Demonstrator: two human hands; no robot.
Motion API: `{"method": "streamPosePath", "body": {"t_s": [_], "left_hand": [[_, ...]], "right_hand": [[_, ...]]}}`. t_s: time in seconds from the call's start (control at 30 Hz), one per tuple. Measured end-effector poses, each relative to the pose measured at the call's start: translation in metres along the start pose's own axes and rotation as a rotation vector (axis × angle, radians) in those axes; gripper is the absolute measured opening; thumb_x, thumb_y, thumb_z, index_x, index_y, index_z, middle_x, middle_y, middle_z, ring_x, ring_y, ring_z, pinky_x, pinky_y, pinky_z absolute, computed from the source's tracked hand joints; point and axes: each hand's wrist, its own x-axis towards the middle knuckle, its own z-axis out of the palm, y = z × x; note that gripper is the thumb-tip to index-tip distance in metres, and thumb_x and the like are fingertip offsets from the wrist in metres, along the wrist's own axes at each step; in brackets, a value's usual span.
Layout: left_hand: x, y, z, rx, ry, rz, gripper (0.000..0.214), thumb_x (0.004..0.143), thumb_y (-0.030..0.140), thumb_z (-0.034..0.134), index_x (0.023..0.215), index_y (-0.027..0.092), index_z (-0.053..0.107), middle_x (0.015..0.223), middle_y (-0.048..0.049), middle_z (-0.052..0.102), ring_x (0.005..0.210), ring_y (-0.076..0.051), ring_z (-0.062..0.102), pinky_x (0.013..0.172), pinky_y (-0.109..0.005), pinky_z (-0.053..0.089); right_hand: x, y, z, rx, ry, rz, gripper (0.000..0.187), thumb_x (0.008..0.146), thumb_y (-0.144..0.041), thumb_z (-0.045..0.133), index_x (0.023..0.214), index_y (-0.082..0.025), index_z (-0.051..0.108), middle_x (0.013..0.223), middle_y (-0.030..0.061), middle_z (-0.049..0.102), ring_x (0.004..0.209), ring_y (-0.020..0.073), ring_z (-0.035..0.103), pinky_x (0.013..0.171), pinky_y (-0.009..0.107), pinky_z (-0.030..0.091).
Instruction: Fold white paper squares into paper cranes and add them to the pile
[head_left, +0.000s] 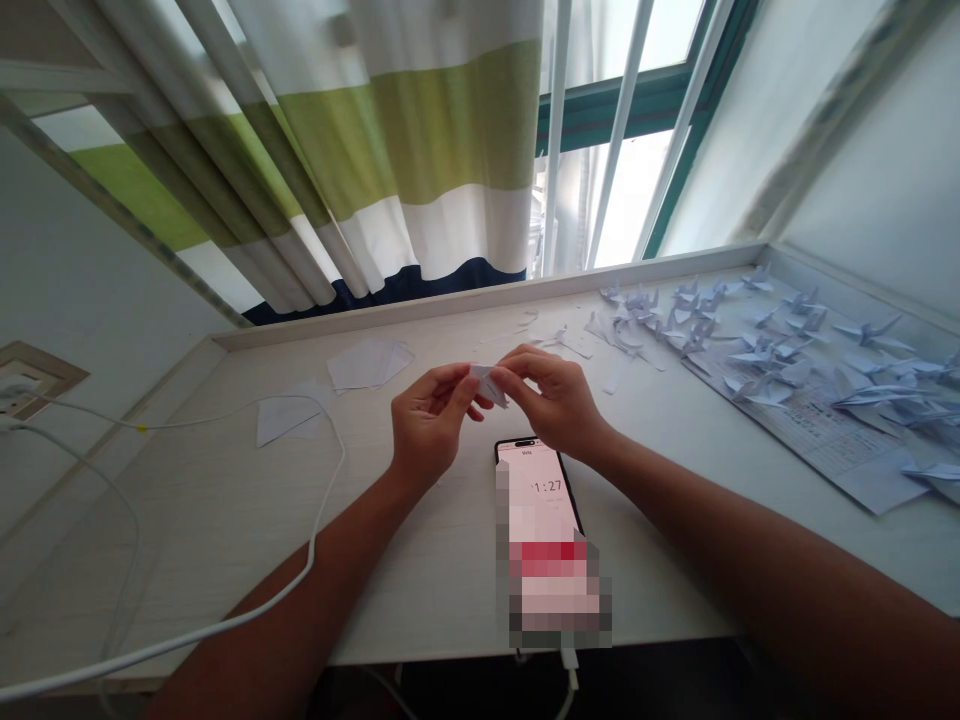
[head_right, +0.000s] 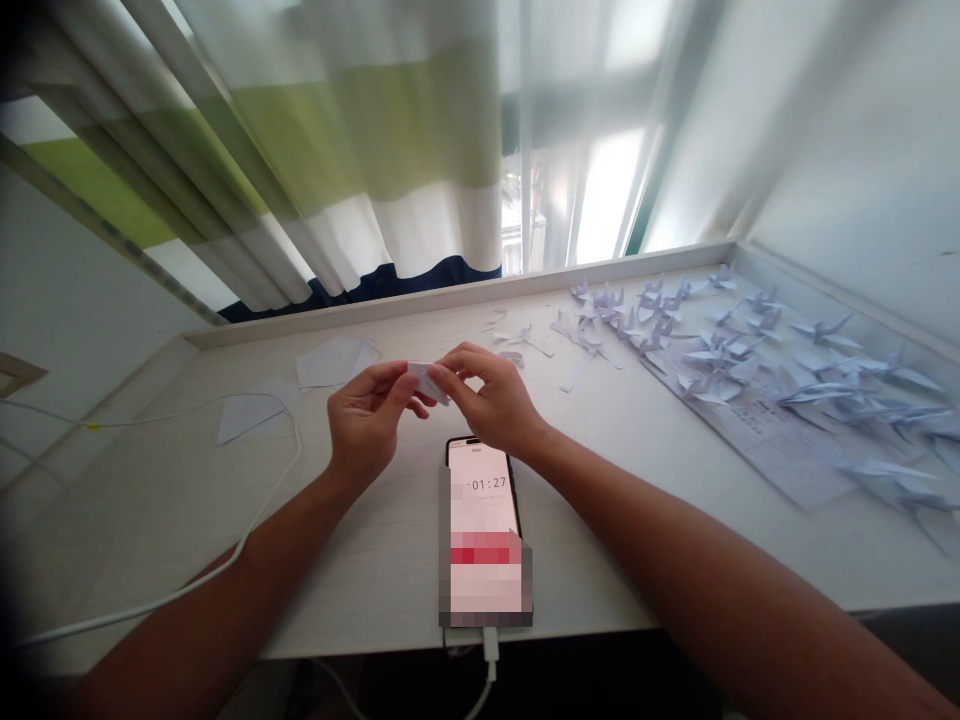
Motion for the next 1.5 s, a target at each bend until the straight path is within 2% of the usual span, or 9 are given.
{"method": "streamPosePath", "body": {"t_s": [0.2, 0.3, 0.43, 0.63, 0.87, 1.07, 1.27, 1.37, 1.5], "left_hand": [[0.003, -0.003, -0.001, -0.020, -0.061, -0.105, 0.030, 0.085, 0.040, 0.081, 0.099, 0.015, 0.074, 0.082, -0.0058, 0.079, 0.070, -0.019, 0.076, 0.056, -0.028, 0.062], [0.004, -0.006, -0.002, 0.000, -0.090, -0.177, 0.029, 0.085, 0.041, 0.081, 0.091, 0.014, 0.075, 0.077, -0.0063, 0.078, 0.067, -0.018, 0.074, 0.055, -0.028, 0.061], [0.005, -0.009, -0.004, 0.022, -0.107, -0.169, 0.028, 0.087, 0.043, 0.077, 0.089, 0.015, 0.076, 0.076, -0.0058, 0.076, 0.069, -0.017, 0.072, 0.055, -0.026, 0.060], [0.005, -0.007, -0.004, 0.021, -0.108, -0.140, 0.025, 0.089, 0.042, 0.075, 0.089, 0.017, 0.076, 0.074, -0.0041, 0.074, 0.065, -0.015, 0.069, 0.052, -0.024, 0.058], [0.006, 0.000, -0.004, 0.037, -0.112, -0.151, 0.024, 0.091, 0.040, 0.072, 0.086, 0.017, 0.078, 0.073, -0.0046, 0.075, 0.064, -0.016, 0.068, 0.050, -0.024, 0.057], [0.007, -0.002, -0.006, 0.103, -0.109, -0.128, 0.027, 0.092, 0.042, 0.071, 0.085, 0.016, 0.078, 0.073, -0.0053, 0.075, 0.063, -0.016, 0.070, 0.049, -0.024, 0.058], [0.004, -0.002, -0.006, 0.154, -0.129, -0.119, 0.029, 0.093, 0.043, 0.070, 0.085, 0.016, 0.076, 0.072, -0.0045, 0.075, 0.063, -0.015, 0.069, 0.051, -0.023, 0.058], [0.003, -0.002, -0.004, 0.160, -0.095, -0.140, 0.032, 0.093, 0.045, 0.070, 0.083, 0.015, 0.074, 0.070, -0.0040, 0.074, 0.060, -0.014, 0.067, 0.051, -0.022, 0.057], [0.001, -0.003, 0.002, 0.105, -0.069, -0.214, 0.037, 0.092, 0.051, 0.070, 0.086, 0.015, 0.070, 0.069, -0.0035, 0.072, 0.060, -0.015, 0.069, 0.048, -0.022, 0.056]], "right_hand": [[0.000, 0.006, 0.004, 0.131, 0.074, 0.190, 0.028, 0.092, -0.045, 0.073, 0.082, -0.019, 0.075, 0.074, 0.0020, 0.069, 0.069, 0.0155, 0.062, 0.067, 0.033, 0.053], [0.000, 0.009, 0.006, 0.177, 0.094, 0.233, 0.027, 0.091, -0.043, 0.074, 0.081, -0.018, 0.075, 0.072, 0.0018, 0.069, 0.067, 0.0151, 0.061, 0.066, 0.032, 0.051], [0.000, 0.012, 0.007, 0.223, 0.086, 0.273, 0.026, 0.089, -0.042, 0.075, 0.079, -0.018, 0.075, 0.073, 0.0023, 0.071, 0.068, 0.0152, 0.063, 0.068, 0.033, 0.053], [0.000, 0.012, 0.007, 0.225, 0.053, 0.292, 0.027, 0.087, -0.044, 0.076, 0.078, -0.019, 0.072, 0.073, 0.0023, 0.071, 0.068, 0.0155, 0.065, 0.067, 0.032, 0.053], [0.000, 0.011, 0.006, 0.217, 0.011, 0.244, 0.029, 0.088, -0.045, 0.076, 0.077, -0.018, 0.071, 0.072, 0.0012, 0.069, 0.068, 0.0143, 0.062, 0.065, 0.031, 0.050], [-0.001, 0.014, 0.007, 0.269, 0.019, 0.277, 0.027, 0.088, -0.045, 0.077, 0.081, -0.018, 0.073, 0.077, 0.0028, 0.073, 0.073, 0.0157, 0.067, 0.072, 0.033, 0.054], [0.001, 0.013, 0.006, 0.330, -0.028, 0.310, 0.033, 0.085, -0.049, 0.079, 0.082, -0.017, 0.074, 0.077, 0.0036, 0.073, 0.071, 0.0159, 0.067, 0.070, 0.032, 0.055], [0.002, 0.013, 0.008, 0.258, -0.029, 0.293, 0.036, 0.083, -0.052, 0.081, 0.081, -0.017, 0.072, 0.076, 0.0031, 0.072, 0.070, 0.0155, 0.066, 0.068, 0.031, 0.054], [0.000, 0.012, 0.013, 0.118, 0.059, 0.315, 0.038, 0.084, -0.053, 0.079, 0.078, -0.017, 0.068, 0.071, 0.0015, 0.068, 0.064, 0.0143, 0.061, 0.062, 0.029, 0.049]]}}
